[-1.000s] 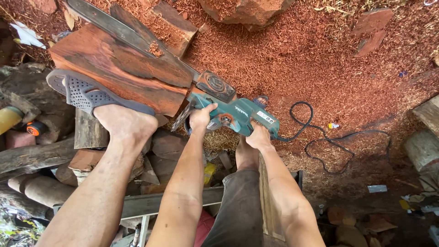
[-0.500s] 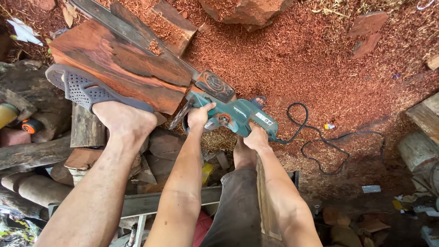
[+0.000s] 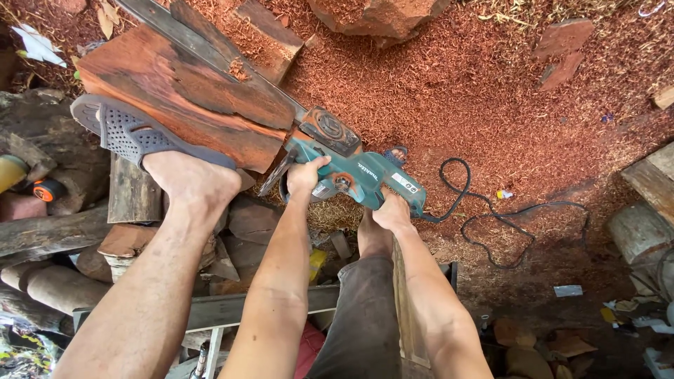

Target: Using an electric chainsaw to cut pieces of wood on the ground.

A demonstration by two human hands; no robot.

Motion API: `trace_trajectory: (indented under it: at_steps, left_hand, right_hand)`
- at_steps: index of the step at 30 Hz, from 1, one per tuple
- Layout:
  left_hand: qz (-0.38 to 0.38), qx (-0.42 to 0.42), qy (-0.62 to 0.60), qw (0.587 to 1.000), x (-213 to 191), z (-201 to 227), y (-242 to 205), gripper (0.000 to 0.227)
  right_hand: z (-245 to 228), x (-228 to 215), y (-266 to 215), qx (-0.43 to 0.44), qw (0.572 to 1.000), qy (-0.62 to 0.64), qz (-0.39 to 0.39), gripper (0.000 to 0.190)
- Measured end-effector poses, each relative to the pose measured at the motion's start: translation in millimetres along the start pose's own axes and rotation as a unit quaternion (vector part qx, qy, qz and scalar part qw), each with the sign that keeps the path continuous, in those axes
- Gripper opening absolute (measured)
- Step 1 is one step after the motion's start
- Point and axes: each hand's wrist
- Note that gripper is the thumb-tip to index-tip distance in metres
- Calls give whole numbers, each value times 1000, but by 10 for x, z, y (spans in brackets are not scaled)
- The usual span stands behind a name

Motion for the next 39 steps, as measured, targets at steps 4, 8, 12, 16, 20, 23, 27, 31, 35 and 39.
trace_trajectory:
  at_steps: [4,8,12,16,20,23,27,31,35,39]
  left_hand:
    - [0,2,-10,1000,-24,12,-32,70]
    - [-2,2,-21,1000,-29,22,-48,69]
    - [0,6,-35,999,-27,32,-44,69]
    - [0,1,-28,1000,-40,35,-41,69]
    - [3,1,-24,1000,-20,12,-11,69]
    - [2,2,-33,999,-7,24,-32,68]
    - [-4,1,-44,999,53,-6,9,64]
    - [6,5,-37,999,76,24,60,63]
    - [11,3,-49,999,110,24,104,61]
    - [14,6,-66,998,192,-47,189,60]
  right_hand:
    - [-48,-41,-43,3,1000,-4,-5,53]
    - [-3,5,-12,-1,1000,-8,-3,57]
    - [38,40,5,-22,1000,-12,10,58]
    - [-10,3,-48,-6,1000,-14,0,52]
    - [-21,-12,-47,-13,1000,-12,1,51]
    - [23,20,-5,-23,1000,-6,13,52]
    - [-71,-69,1,-5,1000,14,1,56]
    - [95,123,263,-27,999,-29,0,58]
    - [159,190,385,-43,999,-18,9,54]
    - [68,100,376,-34,999,-8,-1,52]
Point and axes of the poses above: each hand's wrist, its own y-axis towards the middle knuckle, its own x-axis out of the palm, z = x × y, and after that the axes turned 8 degrees about z, right-handed
